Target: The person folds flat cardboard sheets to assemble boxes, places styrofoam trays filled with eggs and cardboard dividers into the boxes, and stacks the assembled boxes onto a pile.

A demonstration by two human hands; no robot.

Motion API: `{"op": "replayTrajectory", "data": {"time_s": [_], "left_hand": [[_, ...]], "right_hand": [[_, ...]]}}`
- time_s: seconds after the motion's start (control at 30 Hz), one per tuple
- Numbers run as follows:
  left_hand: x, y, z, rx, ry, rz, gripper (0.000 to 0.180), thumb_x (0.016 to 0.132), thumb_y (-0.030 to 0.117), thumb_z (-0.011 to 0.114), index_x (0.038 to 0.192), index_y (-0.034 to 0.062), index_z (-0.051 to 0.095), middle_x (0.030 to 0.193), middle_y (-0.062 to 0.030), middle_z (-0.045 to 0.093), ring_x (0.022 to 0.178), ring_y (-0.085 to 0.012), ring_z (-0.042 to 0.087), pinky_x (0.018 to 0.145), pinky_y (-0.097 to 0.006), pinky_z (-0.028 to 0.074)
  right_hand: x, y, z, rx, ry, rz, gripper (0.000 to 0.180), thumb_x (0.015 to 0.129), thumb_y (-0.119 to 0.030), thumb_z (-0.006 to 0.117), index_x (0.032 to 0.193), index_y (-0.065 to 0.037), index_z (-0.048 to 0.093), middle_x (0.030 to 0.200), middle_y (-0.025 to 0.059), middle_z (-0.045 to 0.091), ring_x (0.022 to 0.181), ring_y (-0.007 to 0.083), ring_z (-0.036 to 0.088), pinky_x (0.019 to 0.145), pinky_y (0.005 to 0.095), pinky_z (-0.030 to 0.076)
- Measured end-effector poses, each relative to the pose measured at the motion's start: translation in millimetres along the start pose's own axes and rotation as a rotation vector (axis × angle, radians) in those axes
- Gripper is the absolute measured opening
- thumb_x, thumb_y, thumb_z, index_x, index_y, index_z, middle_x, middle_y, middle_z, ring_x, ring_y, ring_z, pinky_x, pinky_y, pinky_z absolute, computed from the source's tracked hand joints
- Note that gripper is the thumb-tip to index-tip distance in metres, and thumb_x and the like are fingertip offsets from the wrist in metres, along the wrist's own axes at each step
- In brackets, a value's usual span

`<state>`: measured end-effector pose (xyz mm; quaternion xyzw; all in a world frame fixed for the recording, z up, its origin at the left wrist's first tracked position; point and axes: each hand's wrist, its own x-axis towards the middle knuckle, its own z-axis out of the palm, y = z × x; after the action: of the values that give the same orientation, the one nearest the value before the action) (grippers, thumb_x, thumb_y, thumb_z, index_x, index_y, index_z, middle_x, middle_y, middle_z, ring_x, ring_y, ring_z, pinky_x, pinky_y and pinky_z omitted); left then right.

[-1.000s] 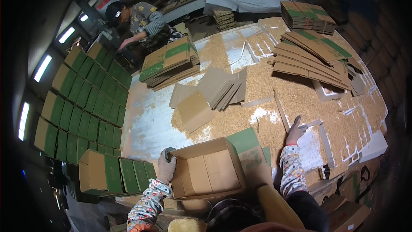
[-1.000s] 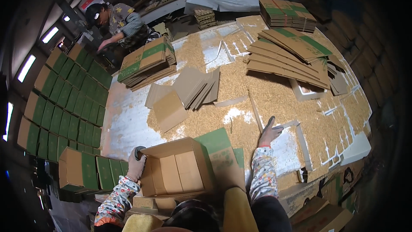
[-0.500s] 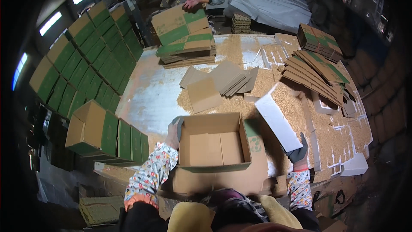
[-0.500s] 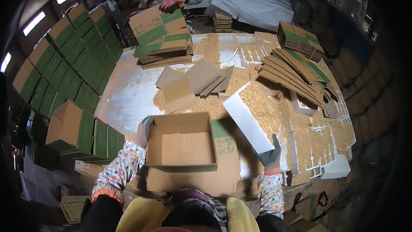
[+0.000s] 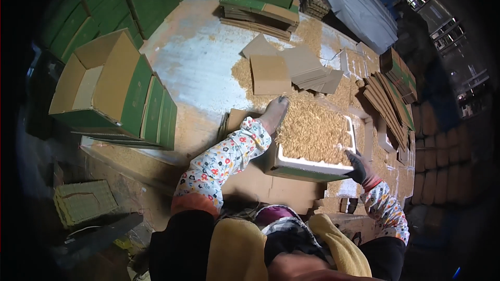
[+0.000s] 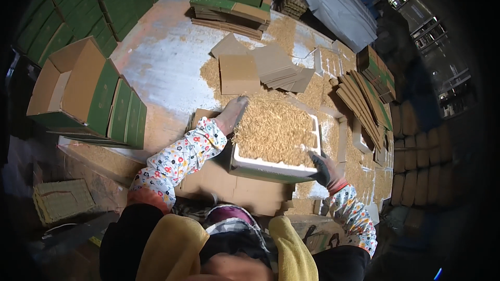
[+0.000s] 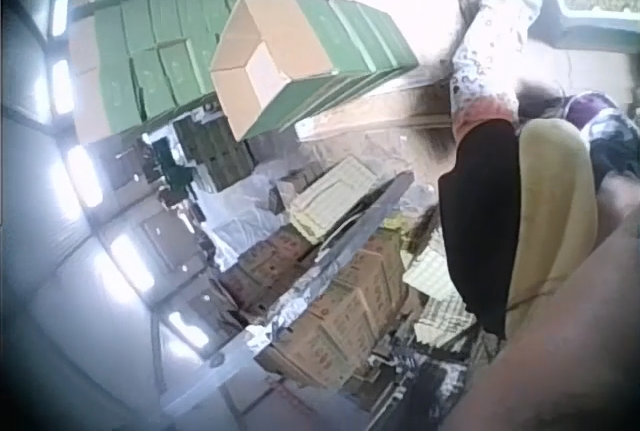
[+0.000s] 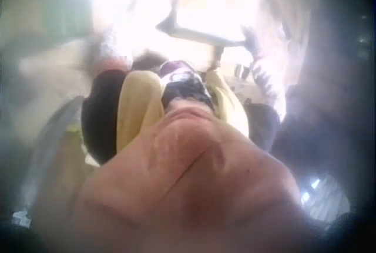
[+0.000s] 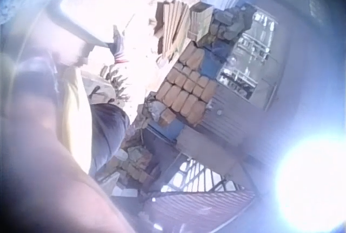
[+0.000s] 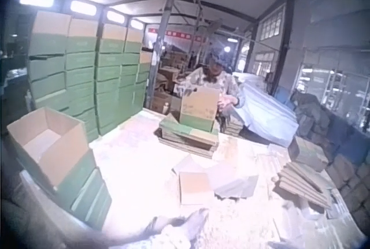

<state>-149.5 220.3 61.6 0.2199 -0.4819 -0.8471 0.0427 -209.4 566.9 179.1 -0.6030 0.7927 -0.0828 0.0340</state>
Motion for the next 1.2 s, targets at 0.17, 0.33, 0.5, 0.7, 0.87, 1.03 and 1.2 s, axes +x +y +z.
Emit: {"op": "replayTrajectory", "data": {"time_s": [0.17, 0.33, 0.5, 0.7, 0.87, 1.03, 1.2], "left_hand": [[53, -2, -48, 0.096, 0.030, 0.287, 0.040, 0.096, 0.032, 0.053, 0.112, -0.0047, 0.058, 0.096, -0.0109, 0.063, 0.089, -0.0217, 0.059, 0.084, -0.032, 0.046], [166, -20, -95, 0.912, 0.805, -0.167, 0.073, 0.079, 0.045, 0.068, 0.128, -0.0045, 0.046, 0.122, -0.0224, 0.058, 0.115, -0.0336, 0.055, 0.099, -0.042, 0.041], [160, -24, -82, 0.649, 0.466, 0.389, 0.062, 0.085, 0.023, 0.063, 0.140, 0.0133, 0.037, 0.120, -0.0226, 0.057, 0.105, -0.0385, 0.058, 0.089, -0.043, 0.047], [-27, 91, 58, 1.567, -0.369, 0.823, 0.046, 0.088, 0.018, 0.052, 0.134, 0.0216, 0.046, 0.098, -0.0149, 0.054, 0.078, -0.0294, 0.061, 0.064, -0.038, 0.050], [-121, 13, 82, 2.087, -0.902, 0.729, 0.043, 0.089, 0.016, 0.045, 0.131, 0.0166, 0.050, 0.105, -0.0186, 0.057, 0.090, -0.0285, 0.061, 0.069, -0.037, 0.050], [-120, 26, 96, 1.764, -0.958, 0.421, 0.053, 0.083, 0.043, 0.057, 0.126, 0.0106, 0.055, 0.108, -0.0218, 0.061, 0.107, -0.0296, 0.058, 0.091, -0.039, 0.045], [-125, 33, 113, 2.091, -0.465, 0.193, 0.088, 0.076, 0.053, 0.066, 0.138, -0.0025, 0.036, 0.118, -0.0216, 0.060, 0.115, -0.0288, 0.055, 0.096, -0.039, 0.043]], "right_hand": [[6, -17, 31, 1.454, 0.018, 0.985, 0.044, 0.090, -0.005, 0.060, 0.131, -0.001, 0.046, 0.086, -0.0030, 0.059, 0.064, 0.0050, 0.053, 0.054, 0.0184, 0.043], [-6, -13, 59, 1.145, 0.266, 1.020, 0.052, 0.082, 0.000, 0.065, 0.130, 0.006, 0.046, 0.120, 0.0096, 0.058, 0.105, 0.0152, 0.057, 0.091, 0.0280, 0.046], [6, -31, 61, 0.879, 0.459, 1.020, 0.050, 0.084, -0.004, 0.065, 0.129, 0.008, 0.047, 0.121, 0.0150, 0.059, 0.108, 0.0177, 0.057, 0.093, 0.0289, 0.046], [14, -38, 26, 0.928, 0.950, 0.788, 0.044, 0.094, -0.008, 0.051, 0.136, 0.004, 0.042, 0.135, 0.0154, 0.049, 0.125, 0.0233, 0.046, 0.107, 0.0350, 0.035], [51, -75, -15, 0.654, 0.912, 0.474, 0.051, 0.095, -0.016, 0.048, 0.141, 0.001, 0.034, 0.144, 0.0176, 0.037, 0.134, 0.0276, 0.035, 0.111, 0.0391, 0.028], [27, -35, 64, 0.170, -0.132, 0.304, 0.068, 0.084, -0.042, 0.059, 0.138, -0.006, 0.040, 0.140, 0.0229, 0.039, 0.132, 0.0382, 0.034, 0.111, 0.0441, 0.025], [48, -50, 26, 0.224, -0.301, 0.536, 0.091, 0.075, -0.062, 0.063, 0.143, -0.008, 0.035, 0.143, 0.0313, 0.031, 0.131, 0.0493, 0.030, 0.110, 0.0511, 0.025]]}}
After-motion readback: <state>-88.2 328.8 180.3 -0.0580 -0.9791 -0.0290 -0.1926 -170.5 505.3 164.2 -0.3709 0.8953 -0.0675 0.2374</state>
